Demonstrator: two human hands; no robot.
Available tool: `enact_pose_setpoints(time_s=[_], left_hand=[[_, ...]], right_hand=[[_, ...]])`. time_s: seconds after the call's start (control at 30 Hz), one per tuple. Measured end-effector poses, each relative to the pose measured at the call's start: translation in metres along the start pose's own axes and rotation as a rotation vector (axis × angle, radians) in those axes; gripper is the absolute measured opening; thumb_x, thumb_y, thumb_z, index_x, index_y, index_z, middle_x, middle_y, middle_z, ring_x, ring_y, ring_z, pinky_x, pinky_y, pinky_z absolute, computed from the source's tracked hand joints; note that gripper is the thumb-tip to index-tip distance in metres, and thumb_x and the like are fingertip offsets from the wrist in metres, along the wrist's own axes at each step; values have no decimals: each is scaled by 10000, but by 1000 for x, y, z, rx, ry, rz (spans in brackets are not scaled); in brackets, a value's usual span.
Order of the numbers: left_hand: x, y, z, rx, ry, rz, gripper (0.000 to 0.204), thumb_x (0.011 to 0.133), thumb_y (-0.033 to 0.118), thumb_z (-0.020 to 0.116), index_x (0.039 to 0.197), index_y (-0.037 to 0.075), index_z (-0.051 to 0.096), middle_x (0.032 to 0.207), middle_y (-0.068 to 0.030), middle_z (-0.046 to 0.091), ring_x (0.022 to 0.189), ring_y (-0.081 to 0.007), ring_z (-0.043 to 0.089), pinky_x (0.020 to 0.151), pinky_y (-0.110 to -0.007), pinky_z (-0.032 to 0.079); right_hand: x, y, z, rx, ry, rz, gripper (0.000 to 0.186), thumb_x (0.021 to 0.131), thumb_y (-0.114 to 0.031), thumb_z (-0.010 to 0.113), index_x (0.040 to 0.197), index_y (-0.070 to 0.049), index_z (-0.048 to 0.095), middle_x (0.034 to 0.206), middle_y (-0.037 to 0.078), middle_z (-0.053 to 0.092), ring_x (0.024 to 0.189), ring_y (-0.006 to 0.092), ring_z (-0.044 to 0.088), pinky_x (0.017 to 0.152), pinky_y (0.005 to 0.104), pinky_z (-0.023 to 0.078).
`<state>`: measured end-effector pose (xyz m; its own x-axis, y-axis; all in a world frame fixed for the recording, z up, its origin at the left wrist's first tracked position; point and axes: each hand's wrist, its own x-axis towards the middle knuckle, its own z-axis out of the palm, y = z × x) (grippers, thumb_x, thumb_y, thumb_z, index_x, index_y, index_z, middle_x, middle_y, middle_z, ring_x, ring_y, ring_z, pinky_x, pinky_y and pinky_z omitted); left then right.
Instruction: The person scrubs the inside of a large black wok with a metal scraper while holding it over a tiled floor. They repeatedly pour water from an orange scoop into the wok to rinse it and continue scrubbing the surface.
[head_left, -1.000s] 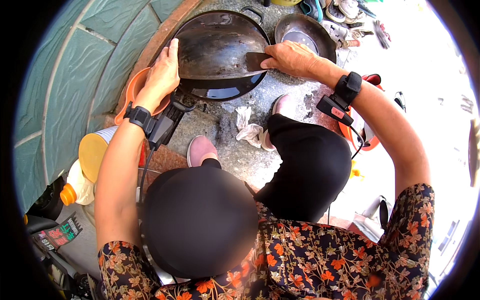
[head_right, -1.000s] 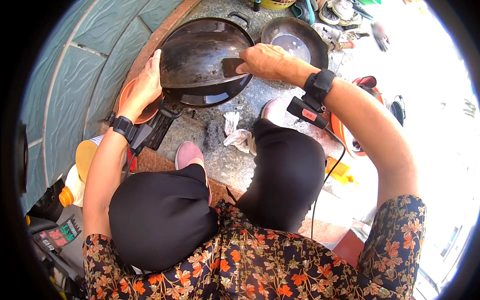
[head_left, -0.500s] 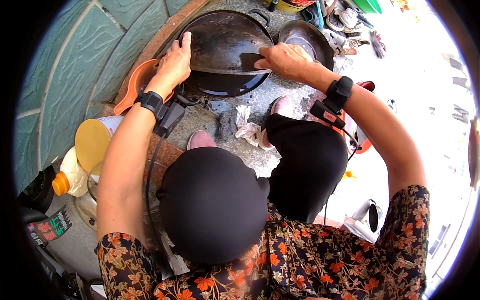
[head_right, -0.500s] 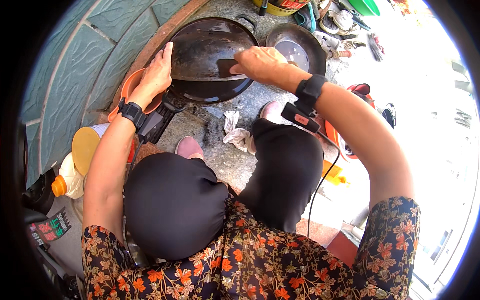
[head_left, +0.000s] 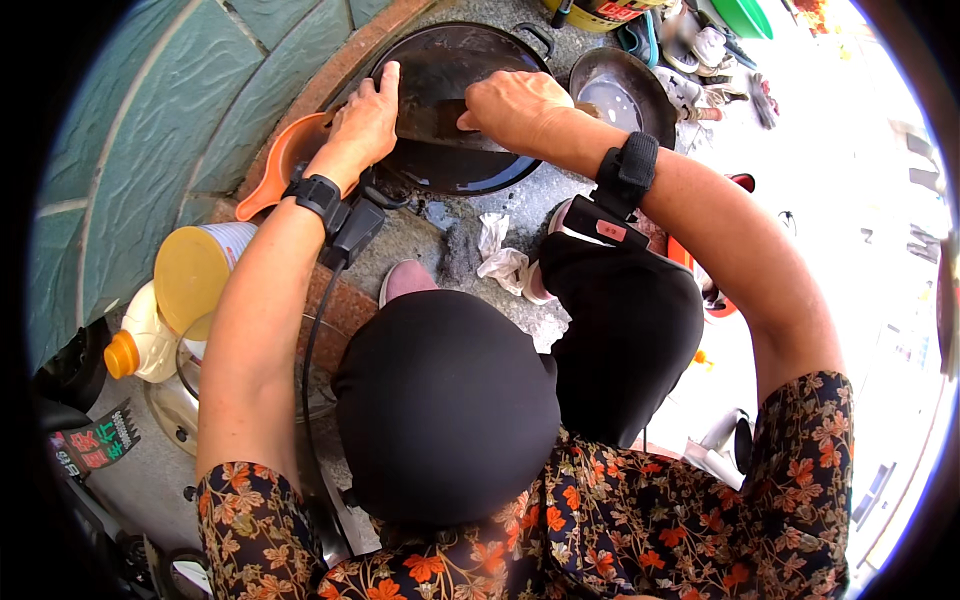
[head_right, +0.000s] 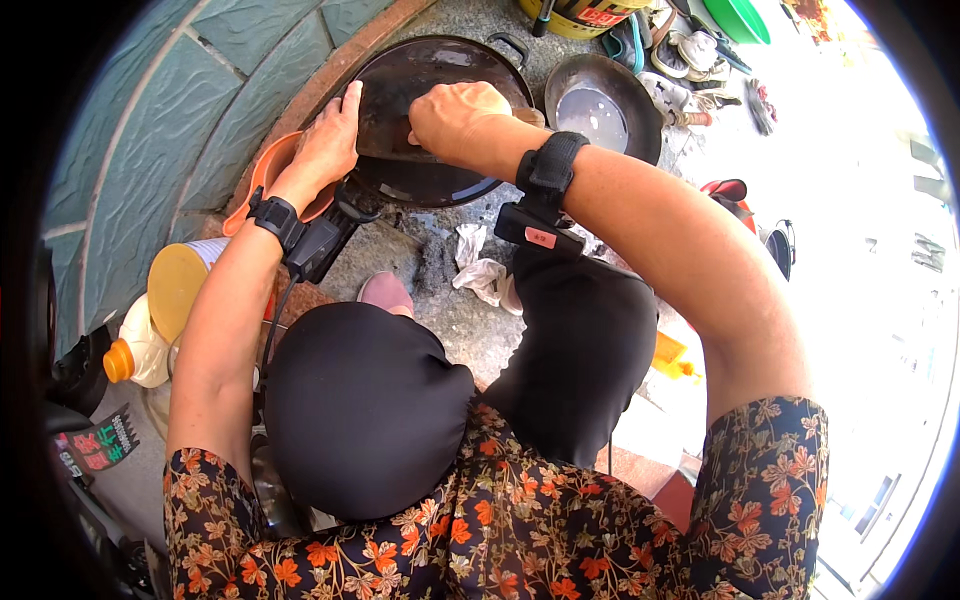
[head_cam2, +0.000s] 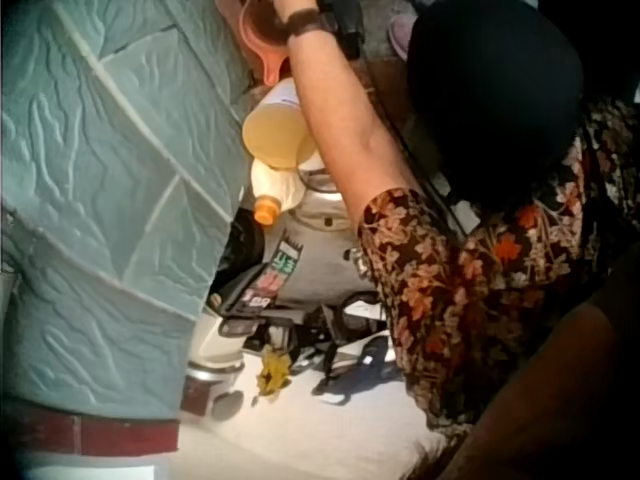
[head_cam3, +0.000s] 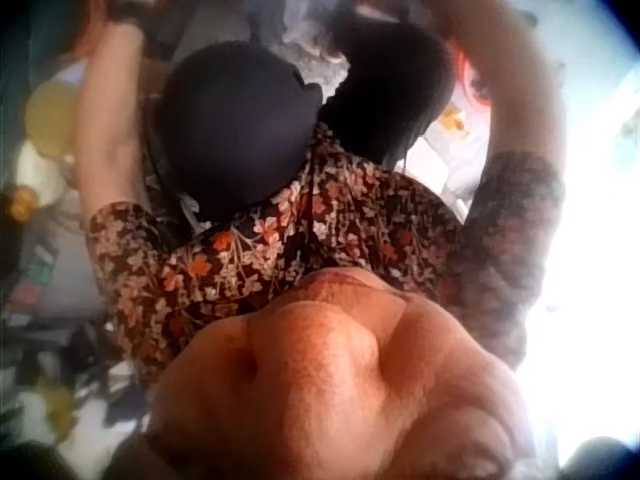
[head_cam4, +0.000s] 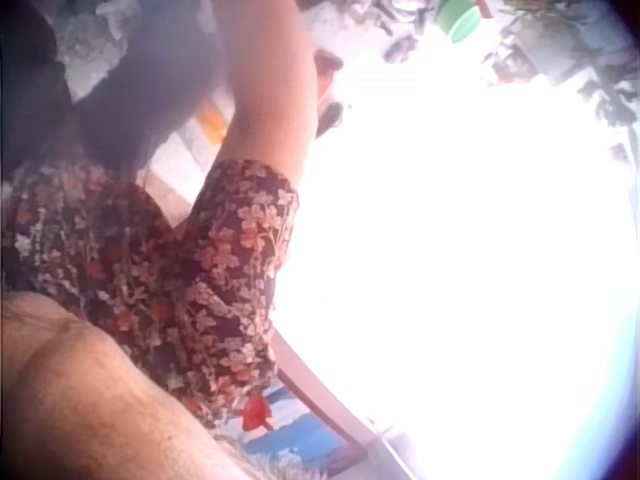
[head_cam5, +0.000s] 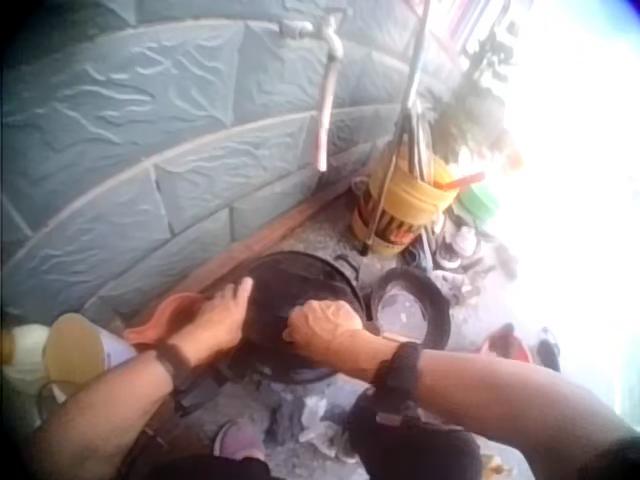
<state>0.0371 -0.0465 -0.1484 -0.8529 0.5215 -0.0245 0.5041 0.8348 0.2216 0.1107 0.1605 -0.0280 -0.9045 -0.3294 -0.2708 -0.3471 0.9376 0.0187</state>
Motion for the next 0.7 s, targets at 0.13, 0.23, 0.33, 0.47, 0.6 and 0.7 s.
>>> enact_pose_setpoints(time_s=[0.13,0.23,0.33,0.47,0.6,0.7], left_hand=[[-1,-2,-1,54,20,17,812,876,4,605,1571,24,185,1329,-337,509,1195,-492,575,981,-531,519],[-2,4,2,67,26,-4,811,878,7,608,1571,26,187,1311,-339,519,1180,-491,585,975,-524,525],[8,9,-1,64,-18,-20,820,878,12,614,1574,32,182,1300,-341,523,1179,-484,585,983,-514,524],[7,7,0,38,0,-17,787,890,44,599,1569,32,202,1290,-335,531,1163,-486,589,997,-529,504],[5,-8,16,-44,135,55,721,906,84,567,1558,50,259,1271,-320,552,1156,-502,582,1007,-548,479],[6,-18,19,-131,178,47,691,904,48,541,1547,48,287,1271,-303,572,1159,-488,579,989,-541,481]], right_hand=[[-22,13,-7,-27,-32,19,352,957,-384,661,994,-52,774,978,178,755,978,337,737,796,419,584],[-26,13,-4,-33,-65,51,343,955,-378,664,993,-57,776,967,181,753,973,341,737,792,419,583],[-9,6,-3,-14,-36,37,349,956,-383,661,979,-52,773,970,185,753,965,344,737,790,422,582],[1,13,-7,39,-3,136,400,965,-413,640,1015,-34,756,1012,218,738,1011,368,718,835,437,573],[-18,73,-11,283,-168,170,383,975,-253,599,1262,1,607,882,177,715,777,290,716,656,407,576],[-39,63,-39,526,-318,270,499,948,-135,573,1437,-72,496,756,122,653,577,211,641,494,354,530]])
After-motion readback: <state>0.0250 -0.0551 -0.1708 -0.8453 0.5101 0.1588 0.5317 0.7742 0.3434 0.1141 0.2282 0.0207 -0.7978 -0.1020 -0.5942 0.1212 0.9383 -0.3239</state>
